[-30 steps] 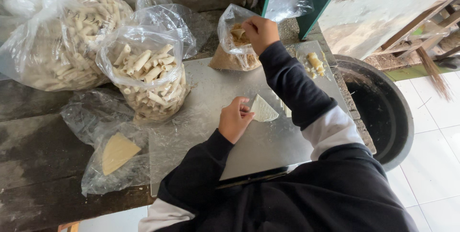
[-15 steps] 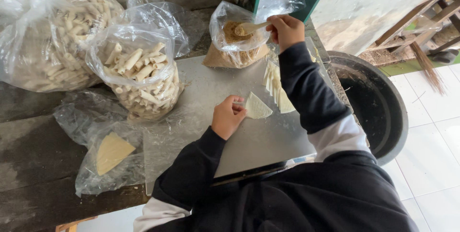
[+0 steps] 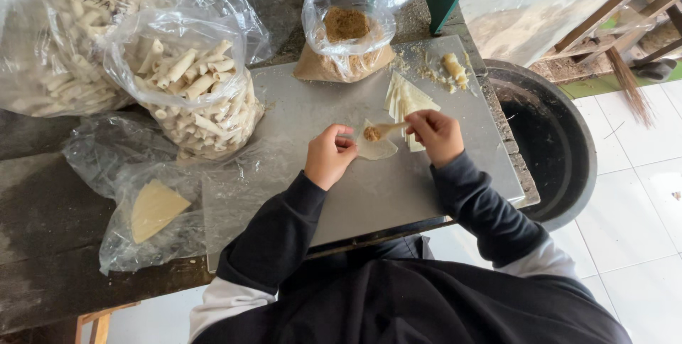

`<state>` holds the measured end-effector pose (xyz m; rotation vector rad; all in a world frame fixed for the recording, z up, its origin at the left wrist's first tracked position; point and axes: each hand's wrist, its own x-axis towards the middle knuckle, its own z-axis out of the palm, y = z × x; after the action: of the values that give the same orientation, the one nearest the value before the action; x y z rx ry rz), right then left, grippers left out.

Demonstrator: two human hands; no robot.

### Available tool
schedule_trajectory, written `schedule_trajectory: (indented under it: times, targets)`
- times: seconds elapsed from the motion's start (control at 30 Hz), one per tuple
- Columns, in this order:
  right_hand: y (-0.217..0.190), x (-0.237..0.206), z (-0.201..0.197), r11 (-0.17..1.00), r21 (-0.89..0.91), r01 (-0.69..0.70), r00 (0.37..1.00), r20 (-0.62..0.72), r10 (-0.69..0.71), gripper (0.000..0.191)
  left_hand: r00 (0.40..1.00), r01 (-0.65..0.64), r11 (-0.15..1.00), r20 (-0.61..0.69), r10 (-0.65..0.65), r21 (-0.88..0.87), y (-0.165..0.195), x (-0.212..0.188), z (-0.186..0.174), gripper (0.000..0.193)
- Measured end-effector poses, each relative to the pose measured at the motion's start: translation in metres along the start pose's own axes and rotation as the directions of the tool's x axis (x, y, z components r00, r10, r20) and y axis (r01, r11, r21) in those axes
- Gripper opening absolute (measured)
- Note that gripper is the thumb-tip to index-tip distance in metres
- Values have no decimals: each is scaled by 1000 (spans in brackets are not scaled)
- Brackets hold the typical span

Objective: The person repeatedly scoops a brown filling onto triangular wrappers, folds them into rolls, and places the finished rolls into a plastic bag. The process is continuous and repetitive throughout the clip.

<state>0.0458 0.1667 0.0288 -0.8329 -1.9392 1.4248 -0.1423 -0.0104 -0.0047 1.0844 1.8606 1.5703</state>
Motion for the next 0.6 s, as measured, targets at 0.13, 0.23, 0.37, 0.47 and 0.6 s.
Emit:
schedule_trajectory:
  times: [0.13, 0.23, 0.37, 0.47, 0.6]
  targets:
    - [-7, -29, 4, 928, -165, 334, 942, 39, -333, 12, 1000, 15, 1000, 16, -15, 10, 2, 0, -2, 37]
    - [-20, -44, 4, 765, -338, 548, 835, 168, -524, 11, 999, 37, 999, 14, -37, 6, 3, 1, -3, 37]
    - [-35, -58, 4, 543, -372, 753, 656, 364, -661, 28, 999, 51, 999, 19, -50, -3, 2, 1, -4, 36]
    - [-38, -67, 1, 445, -411, 795, 600, 428, -676, 37, 998, 49, 999, 33, -49, -9, 3, 0, -5, 35]
    - [-36, -74, -7, 449, -472, 759, 633, 374, -678, 40, 999, 22, 1000, 29, -22, 12, 5, 0, -6, 34]
